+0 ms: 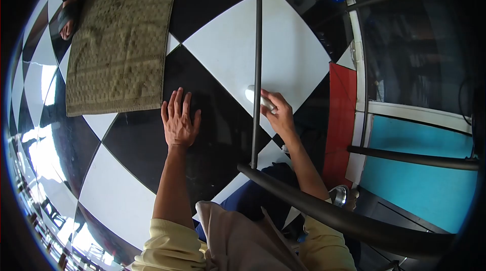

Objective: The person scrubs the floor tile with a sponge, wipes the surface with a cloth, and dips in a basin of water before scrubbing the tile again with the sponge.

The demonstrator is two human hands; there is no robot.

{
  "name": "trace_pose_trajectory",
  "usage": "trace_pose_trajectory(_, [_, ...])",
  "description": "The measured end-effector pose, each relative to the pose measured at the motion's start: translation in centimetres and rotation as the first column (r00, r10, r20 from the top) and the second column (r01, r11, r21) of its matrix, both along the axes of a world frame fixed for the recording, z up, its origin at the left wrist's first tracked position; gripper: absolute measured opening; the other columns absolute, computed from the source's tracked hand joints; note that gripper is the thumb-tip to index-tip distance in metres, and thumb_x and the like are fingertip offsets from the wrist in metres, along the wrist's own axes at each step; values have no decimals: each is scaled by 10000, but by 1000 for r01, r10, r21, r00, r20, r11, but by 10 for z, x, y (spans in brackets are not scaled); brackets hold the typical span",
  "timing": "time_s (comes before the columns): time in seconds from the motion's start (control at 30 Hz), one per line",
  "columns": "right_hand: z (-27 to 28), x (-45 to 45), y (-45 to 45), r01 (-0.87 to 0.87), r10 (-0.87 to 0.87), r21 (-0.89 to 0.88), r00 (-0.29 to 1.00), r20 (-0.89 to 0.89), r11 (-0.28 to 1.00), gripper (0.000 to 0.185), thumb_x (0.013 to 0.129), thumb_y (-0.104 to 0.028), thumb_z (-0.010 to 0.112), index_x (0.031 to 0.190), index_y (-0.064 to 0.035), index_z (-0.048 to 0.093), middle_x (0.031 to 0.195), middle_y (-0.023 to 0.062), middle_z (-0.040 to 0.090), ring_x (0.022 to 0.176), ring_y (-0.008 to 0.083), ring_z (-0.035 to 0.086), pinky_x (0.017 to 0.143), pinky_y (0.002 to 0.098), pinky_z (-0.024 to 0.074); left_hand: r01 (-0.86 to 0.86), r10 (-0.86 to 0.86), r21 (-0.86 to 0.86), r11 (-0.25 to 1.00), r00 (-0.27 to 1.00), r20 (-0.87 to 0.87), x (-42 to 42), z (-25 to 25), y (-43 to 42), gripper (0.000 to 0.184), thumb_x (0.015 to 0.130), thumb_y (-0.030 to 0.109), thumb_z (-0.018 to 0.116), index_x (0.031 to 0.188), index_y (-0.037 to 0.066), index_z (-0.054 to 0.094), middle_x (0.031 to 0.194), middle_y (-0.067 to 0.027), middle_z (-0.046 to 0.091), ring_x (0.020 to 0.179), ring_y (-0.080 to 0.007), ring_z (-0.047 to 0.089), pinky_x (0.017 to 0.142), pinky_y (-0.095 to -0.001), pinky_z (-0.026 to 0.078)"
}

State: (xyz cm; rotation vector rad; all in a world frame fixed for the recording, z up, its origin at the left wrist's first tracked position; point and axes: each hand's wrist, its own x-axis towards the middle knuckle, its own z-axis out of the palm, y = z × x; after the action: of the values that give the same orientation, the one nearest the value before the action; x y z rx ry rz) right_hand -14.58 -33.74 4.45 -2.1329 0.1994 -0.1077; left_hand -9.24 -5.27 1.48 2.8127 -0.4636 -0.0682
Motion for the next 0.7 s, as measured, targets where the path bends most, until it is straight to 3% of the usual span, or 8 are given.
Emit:
trace_pose_trajectory(0.07, [-2,7,1,-50,61,-241,997,38,969,476,768,54,710,1217,-88,643,1093,105,638,993,273,636,818,333,537,0,0,-5,1000,1000,0,0,1,0,558,939,365,518,1432,136,390,1542,-67,304,1441,-248,251,1175,-459,166])
trace_pose_trajectory(0.17, [-1,10,13,-110,174,-322,969,177,940,448,784,35,696,1206,-110,656,1091,105,640,989,282,635,816,350,541,-4,4,-16,1000,1000,1,1,2,0,558,936,357,528,1429,133,395,1540,-70,308,1438,-252,257,1171,-464,175])
trace_pose_trajectory(0.3, [-2,-5,9,-228,330,-426,927,181,876,486,775,60,640,1217,-141,649,1167,127,607,1016,322,609,855,381,534,-4,4,-27,1000,1000,6,1,1,1,562,935,361,531,1430,132,394,1542,-72,306,1437,-255,260,1168,-470,179])
trace_pose_trajectory(0.43, [-6,5,12,-85,166,-376,968,188,923,528,750,83,631,1231,-135,639,1174,128,601,1009,333,607,851,395,536,-2,2,-21,1000,1000,3,0,1,0,557,940,362,528,1431,132,397,1541,-72,311,1436,-253,265,1167,-472,182])
trace_pose_trajectory(0.6, [-8,-22,11,-163,265,-411,942,205,897,528,752,73,641,1237,-137,628,1171,136,608,1009,344,611,843,403,532,-8,8,-22,1000,1000,3,1,1,2,549,945,360,522,1431,133,402,1539,-69,316,1437,-248,266,1169,-472,180])
trace_pose_trajectory(0.7, [-1,-2,16,-87,174,-402,967,186,912,502,761,70,642,1222,-128,635,1160,135,613,1008,342,616,832,400,533,0,0,-33,999,1000,20,0,1,-1,547,945,359,522,1428,132,405,1535,-71,321,1436,-248,268,1169,-471,180])
